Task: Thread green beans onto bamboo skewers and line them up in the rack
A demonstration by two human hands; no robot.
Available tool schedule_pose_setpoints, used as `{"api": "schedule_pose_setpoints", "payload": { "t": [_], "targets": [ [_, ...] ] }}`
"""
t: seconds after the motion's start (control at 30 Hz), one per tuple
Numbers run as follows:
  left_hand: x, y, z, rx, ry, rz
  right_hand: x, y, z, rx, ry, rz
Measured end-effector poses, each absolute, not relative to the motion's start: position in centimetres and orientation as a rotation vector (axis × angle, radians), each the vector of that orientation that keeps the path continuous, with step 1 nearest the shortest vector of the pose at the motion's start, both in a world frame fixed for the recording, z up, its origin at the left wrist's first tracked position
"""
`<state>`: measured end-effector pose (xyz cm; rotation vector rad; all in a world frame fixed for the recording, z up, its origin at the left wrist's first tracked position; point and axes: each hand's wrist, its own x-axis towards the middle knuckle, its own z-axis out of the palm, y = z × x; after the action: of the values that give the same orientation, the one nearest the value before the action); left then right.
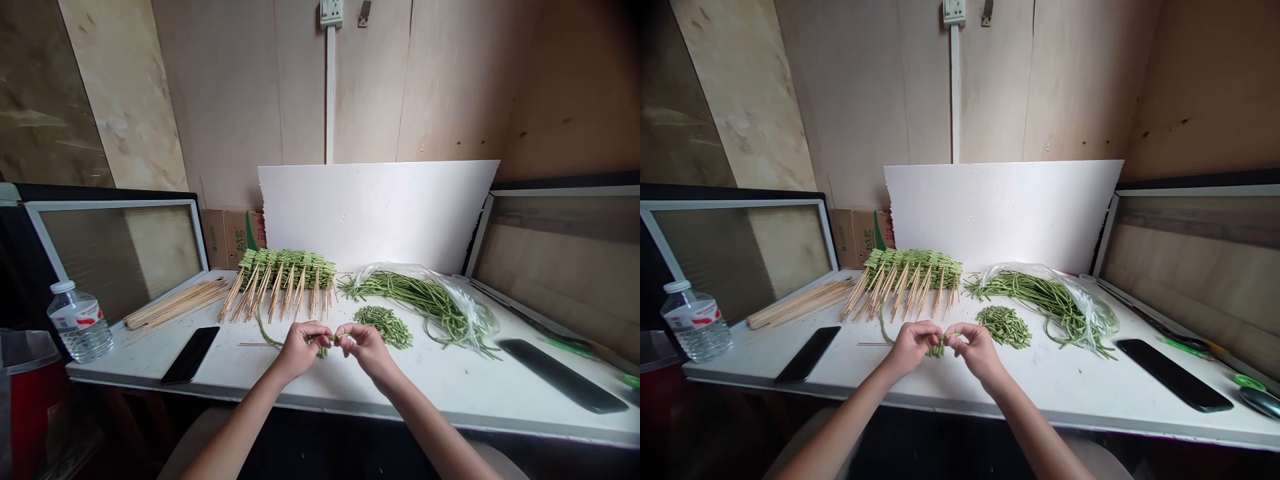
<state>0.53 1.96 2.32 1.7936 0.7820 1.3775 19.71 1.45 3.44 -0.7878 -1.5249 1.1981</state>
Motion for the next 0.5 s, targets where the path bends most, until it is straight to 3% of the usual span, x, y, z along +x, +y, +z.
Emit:
{"api": "schedule_pose_setpoints", "payload": {
  "t": [0.5],
  "targets": [
    [1.1, 1.1, 2.9, 1.666, 0.696, 1.362, 19.5, 1.2, 3.0, -0.632, -1.469, 1.362]
  ]
}}
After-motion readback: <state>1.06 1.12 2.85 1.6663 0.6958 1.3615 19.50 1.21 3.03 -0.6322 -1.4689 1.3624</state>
